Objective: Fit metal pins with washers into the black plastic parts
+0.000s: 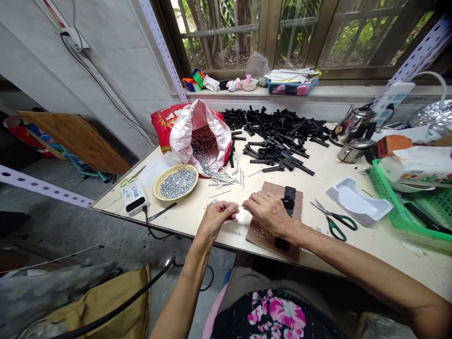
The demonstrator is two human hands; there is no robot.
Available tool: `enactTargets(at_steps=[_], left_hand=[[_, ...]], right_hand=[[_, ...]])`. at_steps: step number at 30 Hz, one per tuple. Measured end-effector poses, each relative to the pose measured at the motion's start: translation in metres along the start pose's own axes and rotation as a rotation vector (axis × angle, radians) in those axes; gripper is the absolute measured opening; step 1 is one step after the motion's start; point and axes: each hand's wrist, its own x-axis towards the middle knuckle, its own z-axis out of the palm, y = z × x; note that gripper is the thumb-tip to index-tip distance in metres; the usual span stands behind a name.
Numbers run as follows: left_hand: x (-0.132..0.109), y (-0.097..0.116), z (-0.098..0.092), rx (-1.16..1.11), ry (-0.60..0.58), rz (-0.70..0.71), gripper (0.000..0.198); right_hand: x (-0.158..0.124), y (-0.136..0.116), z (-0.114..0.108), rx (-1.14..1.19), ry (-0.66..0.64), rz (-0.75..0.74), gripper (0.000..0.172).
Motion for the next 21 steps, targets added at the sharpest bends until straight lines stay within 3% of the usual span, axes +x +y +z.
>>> enactTargets(at_steps=[3,7,12,18,21], left_hand=[[-0.001,0.003,0.001,0.011,-0.006,-0.021,0.029],[-0.001,0.005,0.002,0.002,-0.043,-0.093,0.032],[0.001,0.005,0.000,-0.018,-0.167,-0.203,0.034],[0.000,0.007,0.001,-0.160,-0.123,-0.239,0.035],[-0.001,0.006,0.006,-0.190,-0.109,-0.235,0.035]], right_hand=[[-0.001,0.001,-0.002,0.061,-0.056,0.038,0.022],[-0.006,0.004,-0.004,0.188,-0.081,0.045,0.014],[-0.014,0.008,-0.003,0.099,-0.112,-0.016,0.014],[-0.014,0.016,-0.012,0.219,0.019,0.069,0.017],[-0.013,0.016,-0.016,0.232,0.020,0.056,0.018]])
